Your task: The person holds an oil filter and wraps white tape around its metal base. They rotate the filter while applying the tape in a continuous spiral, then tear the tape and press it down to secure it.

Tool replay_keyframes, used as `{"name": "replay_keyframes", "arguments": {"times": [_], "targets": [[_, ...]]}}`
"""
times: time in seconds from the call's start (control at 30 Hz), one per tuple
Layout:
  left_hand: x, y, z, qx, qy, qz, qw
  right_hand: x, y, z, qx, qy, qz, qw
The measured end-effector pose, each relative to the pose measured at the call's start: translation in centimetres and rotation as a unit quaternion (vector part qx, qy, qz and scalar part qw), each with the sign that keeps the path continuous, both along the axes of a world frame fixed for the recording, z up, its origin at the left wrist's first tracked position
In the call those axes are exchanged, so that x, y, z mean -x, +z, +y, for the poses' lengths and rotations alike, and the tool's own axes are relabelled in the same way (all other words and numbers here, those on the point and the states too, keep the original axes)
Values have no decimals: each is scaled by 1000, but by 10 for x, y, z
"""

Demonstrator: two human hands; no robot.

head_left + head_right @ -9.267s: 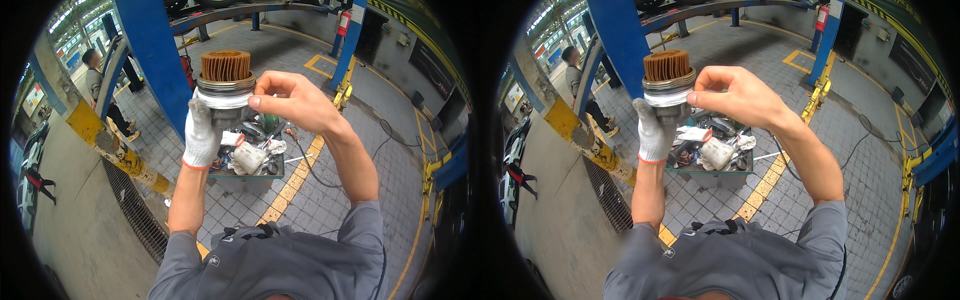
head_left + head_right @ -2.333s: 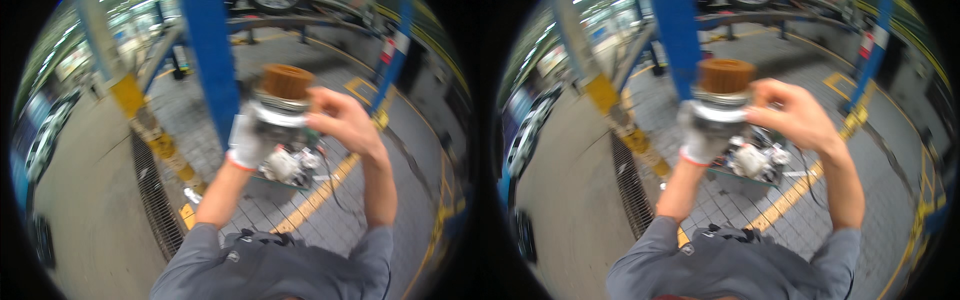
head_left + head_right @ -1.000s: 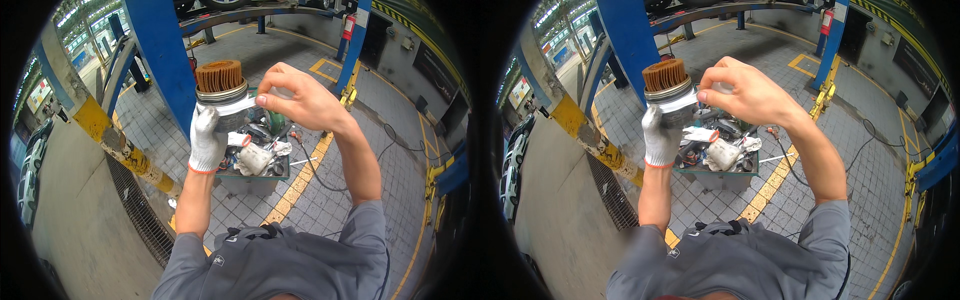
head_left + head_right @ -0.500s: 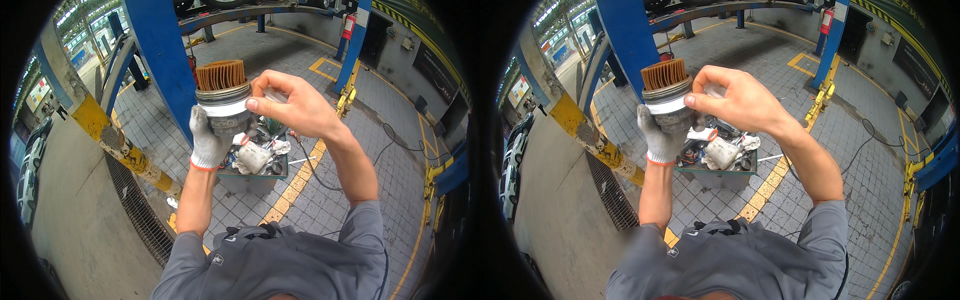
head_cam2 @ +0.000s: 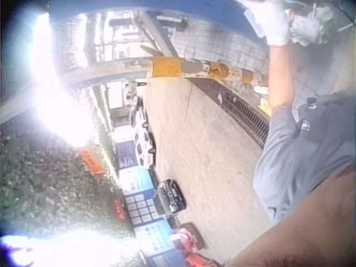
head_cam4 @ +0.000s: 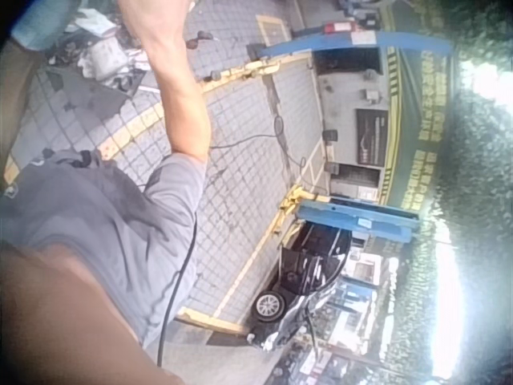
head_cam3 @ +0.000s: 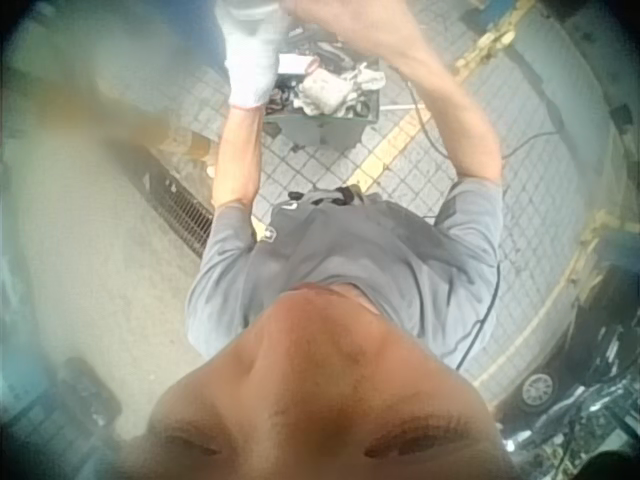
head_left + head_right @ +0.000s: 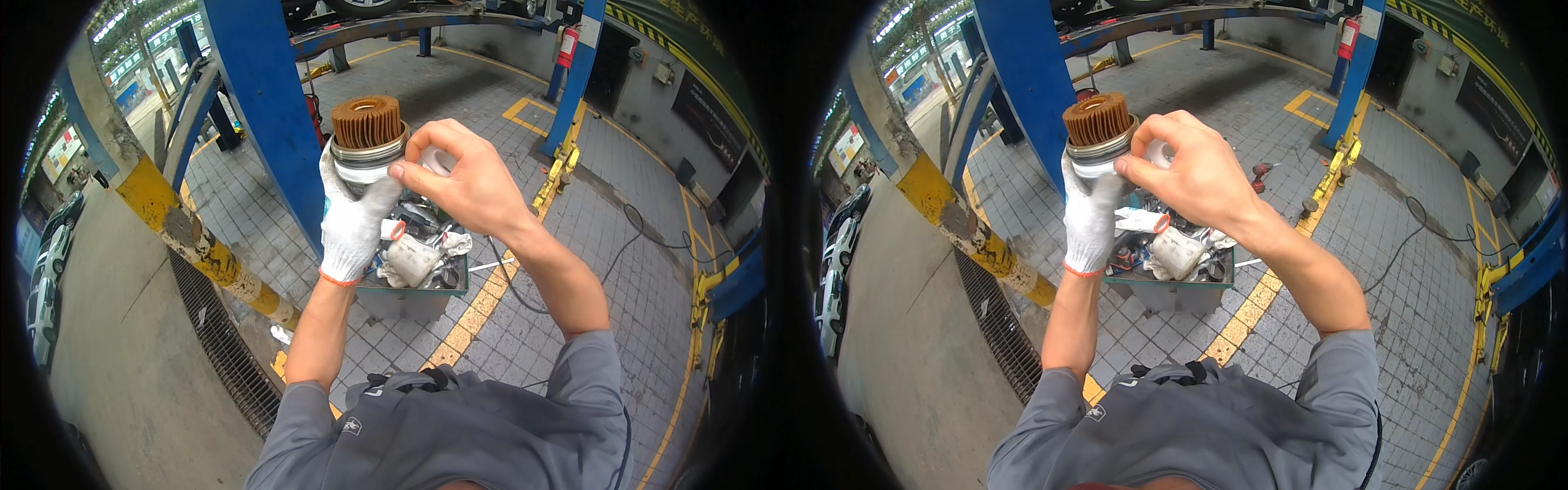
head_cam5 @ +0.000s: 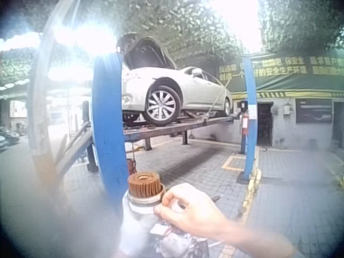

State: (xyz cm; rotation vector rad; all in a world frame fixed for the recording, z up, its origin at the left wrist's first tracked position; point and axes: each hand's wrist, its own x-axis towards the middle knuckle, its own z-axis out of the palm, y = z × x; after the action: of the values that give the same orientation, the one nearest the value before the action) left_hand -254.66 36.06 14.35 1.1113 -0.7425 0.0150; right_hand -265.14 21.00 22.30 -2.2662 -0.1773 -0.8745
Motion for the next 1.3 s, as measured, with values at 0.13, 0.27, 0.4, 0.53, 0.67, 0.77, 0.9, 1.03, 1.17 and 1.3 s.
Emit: {"name": "replay_keyframes", "arguments": {"times": [0.13,0.27,0.4,0.53,0.67,0.77,0.9,1.03,1.17,1.3], "targets": [[-2,6,2,43,-53,63,996,5,7,-3,36,15,42,998],[-12,3,5,82,-63,70,992,13,22,-13,127,43,86,987],[-15,-2,9,87,-83,53,991,20,29,-19,163,47,155,973],[-14,-1,8,102,-116,52,987,22,30,-24,175,79,171,966],[-14,3,9,128,-115,40,984,22,30,-30,137,98,128,977],[-13,3,12,99,-108,39,988,18,29,-31,134,89,105,981],[-11,0,14,93,-161,45,981,13,28,-29,111,93,86,986],[-12,-1,14,90,-186,57,977,10,28,-25,83,94,80,989],[-13,-2,12,97,-176,59,978,11,29,-22,71,93,72,990],[-15,-2,11,95,-131,49,986,17,29,-22,60,127,37,989]]}}
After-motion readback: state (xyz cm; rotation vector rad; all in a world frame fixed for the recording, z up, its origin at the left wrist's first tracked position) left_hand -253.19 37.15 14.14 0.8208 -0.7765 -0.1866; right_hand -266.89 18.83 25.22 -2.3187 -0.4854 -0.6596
